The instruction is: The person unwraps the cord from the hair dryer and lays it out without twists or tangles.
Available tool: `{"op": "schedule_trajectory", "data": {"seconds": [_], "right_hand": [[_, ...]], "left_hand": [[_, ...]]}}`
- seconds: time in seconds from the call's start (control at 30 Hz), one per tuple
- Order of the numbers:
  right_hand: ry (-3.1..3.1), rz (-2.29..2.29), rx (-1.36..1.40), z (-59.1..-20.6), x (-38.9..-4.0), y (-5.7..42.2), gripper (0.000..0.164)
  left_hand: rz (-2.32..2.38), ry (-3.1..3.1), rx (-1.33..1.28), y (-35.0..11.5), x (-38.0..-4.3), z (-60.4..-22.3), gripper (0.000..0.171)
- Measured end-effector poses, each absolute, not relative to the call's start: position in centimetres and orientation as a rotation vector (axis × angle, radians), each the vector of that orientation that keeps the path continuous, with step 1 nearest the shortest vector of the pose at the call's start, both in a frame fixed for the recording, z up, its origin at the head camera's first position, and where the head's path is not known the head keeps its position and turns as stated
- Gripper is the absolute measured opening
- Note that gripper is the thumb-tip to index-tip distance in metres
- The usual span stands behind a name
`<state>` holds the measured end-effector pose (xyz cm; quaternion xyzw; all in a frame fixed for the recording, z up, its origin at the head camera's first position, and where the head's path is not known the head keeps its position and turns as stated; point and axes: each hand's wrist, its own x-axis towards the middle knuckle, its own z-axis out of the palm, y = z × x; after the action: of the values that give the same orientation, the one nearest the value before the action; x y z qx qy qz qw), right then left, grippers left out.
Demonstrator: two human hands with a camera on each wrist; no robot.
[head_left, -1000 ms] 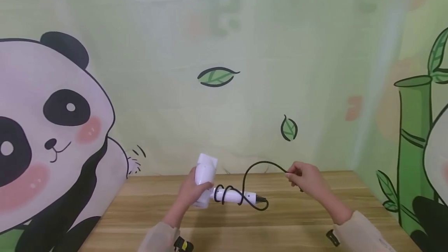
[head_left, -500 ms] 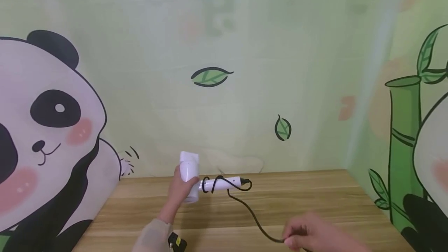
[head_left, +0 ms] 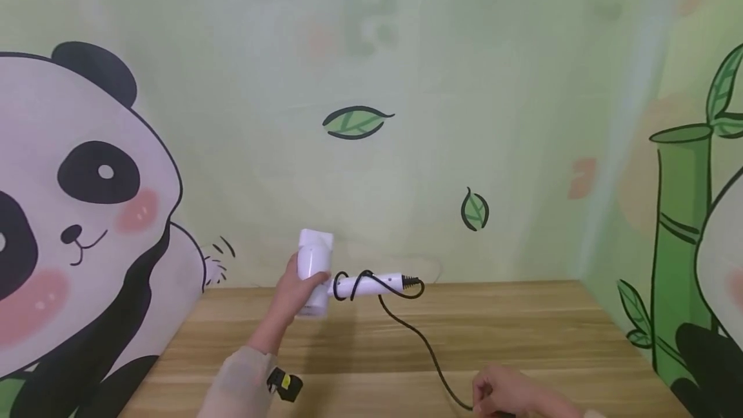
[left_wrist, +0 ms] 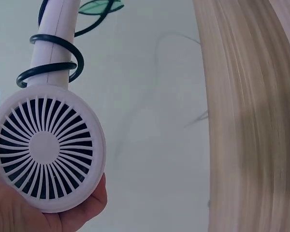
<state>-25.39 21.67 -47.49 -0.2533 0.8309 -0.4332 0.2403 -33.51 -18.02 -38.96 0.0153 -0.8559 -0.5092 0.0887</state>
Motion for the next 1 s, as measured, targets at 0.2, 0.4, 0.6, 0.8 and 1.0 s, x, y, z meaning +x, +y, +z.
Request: {"op": "schedule_trajectory", "data": {"seconds": [0.2,0.4,0.6,0.8,1.0], "right_hand": [[2.677,-0.959,-0.589,-47.2,-30.6,22.6,0.016],[3.044,-0.639,-0.4,-39.7,-34.5,21.4,0.016],[3.306,-0.673,-0.587,-30.1,-34.4,18.6,0.013],[3.492,-0.863,-0.841,-25.6,-28.3,17.3,0.01],[3.482,-1.004,-1.272,-27.5,-21.7,18.0,0.003]], "left_hand": [[-1.588,-2.592,-0.015,-16.8,-32.4,-38.6,0.083],[-1.648,-2.606,-0.111,-15.2,-31.3,-40.2,0.084],[-1.642,-2.629,-0.133,-14.0,-30.9,-43.2,0.082],[-1.636,-2.566,-0.079,-14.0,-31.6,-44.7,0.08],[-1.538,-2.516,-0.057,-15.1,-33.4,-45.1,0.083]]}}
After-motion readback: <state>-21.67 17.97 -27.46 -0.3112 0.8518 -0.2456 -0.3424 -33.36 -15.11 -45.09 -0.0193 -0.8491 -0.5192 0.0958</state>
